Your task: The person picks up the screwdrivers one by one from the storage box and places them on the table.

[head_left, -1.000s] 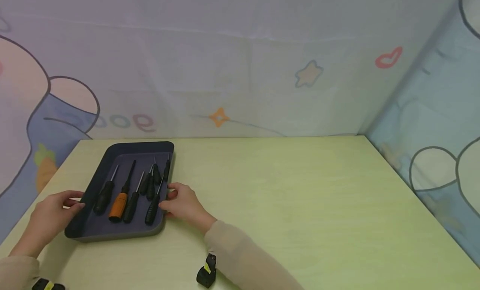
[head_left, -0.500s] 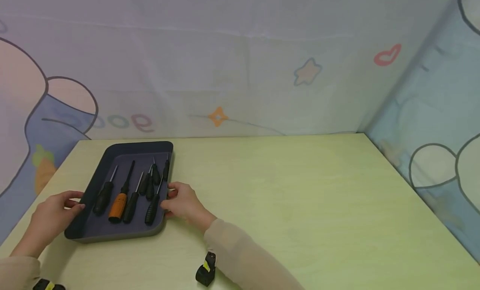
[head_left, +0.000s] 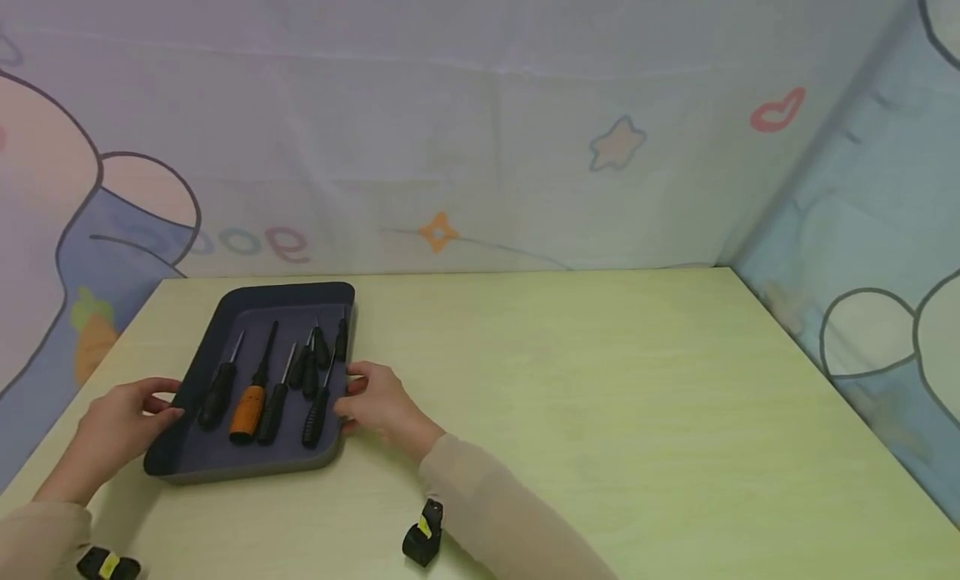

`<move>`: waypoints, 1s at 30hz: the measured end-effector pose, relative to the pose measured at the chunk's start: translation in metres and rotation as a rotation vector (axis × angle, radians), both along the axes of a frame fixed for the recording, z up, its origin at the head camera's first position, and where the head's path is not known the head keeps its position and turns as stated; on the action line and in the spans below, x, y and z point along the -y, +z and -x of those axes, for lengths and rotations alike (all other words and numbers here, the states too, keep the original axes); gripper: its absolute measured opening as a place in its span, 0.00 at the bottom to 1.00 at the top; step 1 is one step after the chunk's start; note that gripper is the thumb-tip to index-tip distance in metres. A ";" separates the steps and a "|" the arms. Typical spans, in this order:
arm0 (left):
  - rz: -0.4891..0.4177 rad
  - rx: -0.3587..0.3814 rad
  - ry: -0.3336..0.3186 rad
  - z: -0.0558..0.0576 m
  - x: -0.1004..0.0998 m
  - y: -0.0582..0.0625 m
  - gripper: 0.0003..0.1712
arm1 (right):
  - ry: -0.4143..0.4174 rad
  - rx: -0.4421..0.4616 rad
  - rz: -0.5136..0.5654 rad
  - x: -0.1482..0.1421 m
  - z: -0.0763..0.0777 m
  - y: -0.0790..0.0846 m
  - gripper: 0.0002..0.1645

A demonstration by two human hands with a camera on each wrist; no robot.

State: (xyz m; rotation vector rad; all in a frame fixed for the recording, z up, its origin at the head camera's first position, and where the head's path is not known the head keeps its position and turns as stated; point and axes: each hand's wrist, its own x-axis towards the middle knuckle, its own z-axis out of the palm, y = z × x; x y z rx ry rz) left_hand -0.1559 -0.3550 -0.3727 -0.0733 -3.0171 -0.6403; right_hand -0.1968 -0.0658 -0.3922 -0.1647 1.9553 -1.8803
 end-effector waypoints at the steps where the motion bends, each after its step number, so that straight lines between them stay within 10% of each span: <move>1: -0.001 0.001 -0.005 0.001 -0.001 0.000 0.21 | 0.003 0.004 0.008 -0.002 0.000 -0.001 0.35; 30: -0.079 0.100 -0.021 0.015 -0.052 0.005 0.22 | 0.014 0.044 0.012 -0.052 0.017 -0.003 0.35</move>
